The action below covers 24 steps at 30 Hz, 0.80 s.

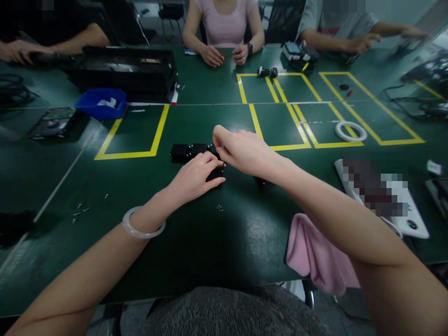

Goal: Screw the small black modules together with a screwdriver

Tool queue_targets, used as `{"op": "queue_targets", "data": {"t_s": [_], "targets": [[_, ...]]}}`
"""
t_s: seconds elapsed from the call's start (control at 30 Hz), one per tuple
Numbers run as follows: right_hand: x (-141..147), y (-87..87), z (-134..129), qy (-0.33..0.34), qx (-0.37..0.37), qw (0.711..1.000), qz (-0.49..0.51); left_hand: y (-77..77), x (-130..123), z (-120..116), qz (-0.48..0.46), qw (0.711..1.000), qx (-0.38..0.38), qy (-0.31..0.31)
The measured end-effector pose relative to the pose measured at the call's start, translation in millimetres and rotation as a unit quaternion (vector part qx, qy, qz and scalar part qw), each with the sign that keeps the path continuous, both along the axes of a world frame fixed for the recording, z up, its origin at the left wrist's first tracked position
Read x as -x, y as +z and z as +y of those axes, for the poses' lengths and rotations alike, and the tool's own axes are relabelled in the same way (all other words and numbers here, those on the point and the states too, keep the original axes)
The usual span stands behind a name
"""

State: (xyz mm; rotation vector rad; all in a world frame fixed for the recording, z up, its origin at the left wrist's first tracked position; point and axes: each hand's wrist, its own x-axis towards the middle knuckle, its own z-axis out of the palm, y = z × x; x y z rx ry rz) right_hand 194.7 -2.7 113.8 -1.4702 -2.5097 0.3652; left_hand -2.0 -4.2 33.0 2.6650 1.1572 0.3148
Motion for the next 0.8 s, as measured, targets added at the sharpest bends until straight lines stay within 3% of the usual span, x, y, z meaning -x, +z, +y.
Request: {"op": "queue_targets", "data": {"t_s": [0.23, 0.4, 0.8], "targets": [[-6, -1.3, 1, 0.012, -0.001, 1.000, 0.000, 24.4, -27, 4, 0.119, 0.989, 0.023, 0.079], [-8, -2.0, 1, 0.019, -0.002, 1.000, 0.000, 43.4, -46, 9, 0.234, 0.968, 0.036, 0.079], [-16, -6.8, 0, 0.020, -0.014, 0.999, 0.024, 50.3, -53, 13, 0.292, 0.955, 0.029, 0.041]]}}
